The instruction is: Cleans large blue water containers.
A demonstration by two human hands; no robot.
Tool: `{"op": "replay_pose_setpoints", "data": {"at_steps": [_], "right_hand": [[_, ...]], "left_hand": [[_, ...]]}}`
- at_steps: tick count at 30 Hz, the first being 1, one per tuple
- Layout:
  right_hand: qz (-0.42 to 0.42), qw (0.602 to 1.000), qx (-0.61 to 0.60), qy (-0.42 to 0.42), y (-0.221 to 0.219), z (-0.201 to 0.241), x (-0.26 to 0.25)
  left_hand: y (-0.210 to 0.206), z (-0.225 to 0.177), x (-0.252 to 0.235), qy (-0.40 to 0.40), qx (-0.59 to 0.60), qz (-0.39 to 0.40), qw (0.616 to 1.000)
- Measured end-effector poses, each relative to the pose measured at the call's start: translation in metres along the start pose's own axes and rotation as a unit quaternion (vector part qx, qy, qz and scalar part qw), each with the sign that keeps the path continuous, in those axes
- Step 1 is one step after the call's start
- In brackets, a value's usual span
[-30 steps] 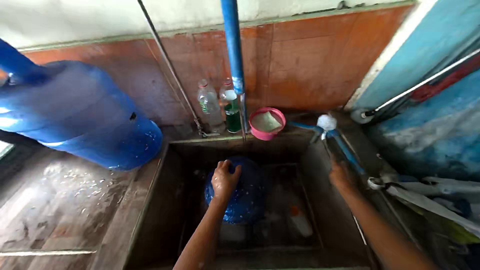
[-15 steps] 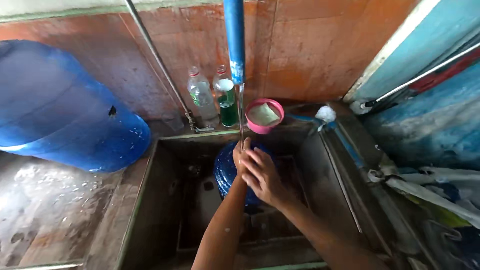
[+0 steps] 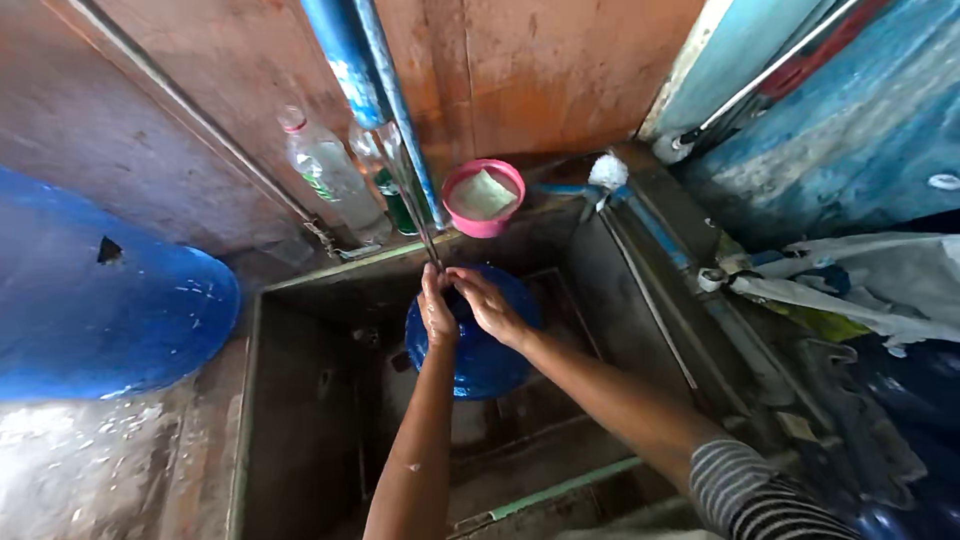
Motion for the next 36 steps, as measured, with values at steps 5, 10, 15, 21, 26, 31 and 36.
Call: {"op": "replay_pose_setpoints", "data": {"at_steps": [5, 10, 15, 21, 26, 31, 36], "right_hand": [[-0.007, 1.000, -0.005, 0.027, 0.001, -0.012, -0.013], [0.030, 0.998, -0.054, -0.007, -0.022, -0.003, -0.018], [0.040, 0.999, 0.003, -0.019, -0.033, 0.003, -0.025], [0.033, 0.997, 0.063, -0.037, -0.011, 0.008, -0.024], [0.041, 0.993, 0.092, -0.060, -0.011, 0.015, -0.022], [0.031, 0.992, 0.080, -0.094, -0.019, 0.024, -0.022], [0.010, 0.992, 0.077, -0.104, -0.019, 0.022, -0.020]], "left_hand": [[-0.007, 0.011, 0.019, -0.103, -0.114, -0.035, 0.987], [0.012, 0.018, 0.037, -0.101, -0.151, -0.055, 0.982], [0.019, 0.019, 0.072, -0.069, -0.247, -0.049, 0.965], [-0.022, 0.043, 0.201, -0.144, -0.264, 0.118, 0.947], [-0.026, 0.034, 0.274, -0.041, -0.182, 0.191, 0.964], [0.003, 0.020, 0.315, -0.001, -0.180, 0.209, 0.961], [0.043, 0.016, 0.334, 0.017, -0.201, 0.171, 0.964]]}}
Point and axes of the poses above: each hand's wrist, its own x-axis away from the middle knuckle, its own y-axis out of the back of the hand, z = x × y, the point moved 2 cm from there along -x, towards the middle knuckle, and after that the axes turned 8 degrees about z, right-handed, at the moved point
